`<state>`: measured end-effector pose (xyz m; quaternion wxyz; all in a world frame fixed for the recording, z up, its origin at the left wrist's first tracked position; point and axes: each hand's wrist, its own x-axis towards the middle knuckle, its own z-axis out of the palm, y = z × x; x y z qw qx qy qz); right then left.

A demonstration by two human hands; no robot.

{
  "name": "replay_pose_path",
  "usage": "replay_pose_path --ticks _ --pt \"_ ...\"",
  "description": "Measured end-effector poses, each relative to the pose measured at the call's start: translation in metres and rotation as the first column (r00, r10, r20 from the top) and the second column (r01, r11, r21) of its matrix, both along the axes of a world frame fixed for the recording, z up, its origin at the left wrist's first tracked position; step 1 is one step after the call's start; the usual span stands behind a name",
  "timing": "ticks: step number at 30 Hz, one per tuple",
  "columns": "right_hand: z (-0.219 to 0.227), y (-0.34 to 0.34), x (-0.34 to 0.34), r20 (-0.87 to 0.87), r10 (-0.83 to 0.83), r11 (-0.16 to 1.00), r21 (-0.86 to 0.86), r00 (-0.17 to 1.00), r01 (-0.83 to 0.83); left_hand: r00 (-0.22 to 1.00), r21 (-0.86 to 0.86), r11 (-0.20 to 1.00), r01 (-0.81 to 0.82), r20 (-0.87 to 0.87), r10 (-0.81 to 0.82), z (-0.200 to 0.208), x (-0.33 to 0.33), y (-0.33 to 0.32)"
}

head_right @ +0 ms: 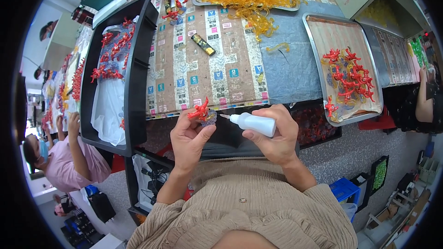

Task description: The person assembles small red and gold figurines by hand, applying glue from a bottle to join their parts.

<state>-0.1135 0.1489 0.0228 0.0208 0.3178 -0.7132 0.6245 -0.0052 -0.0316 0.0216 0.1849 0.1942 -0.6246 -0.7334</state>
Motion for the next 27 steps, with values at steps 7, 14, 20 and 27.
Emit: replay_pose_path --ticks 7,14,20,27 --pt "-0.0004 0.0004 0.0002 -0.011 -0.004 1.000 -0.003 1.000 0.004 1.000 -0.017 1.000 0.003 0.002 -0.003 -0.0016 0.0007 -0.0002" --pt "0.0004 0.0021 0.0023 0.006 0.001 0.999 -0.044 1.000 -0.001 0.999 0.103 0.994 0.024 0.041 -0.028 0.0000 0.0005 0.0008" --pt "-0.0007 0.0016 0.0092 0.081 0.025 0.999 -0.040 0.996 -0.022 0.996 0.190 0.982 0.027 0.084 -0.043 -0.0031 0.0030 0.0016" --pt "-0.0015 0.0006 0.0095 0.073 0.039 0.999 -0.019 0.997 -0.038 0.995 0.193 0.980 0.039 0.079 -0.055 -0.0036 0.0032 0.0024"
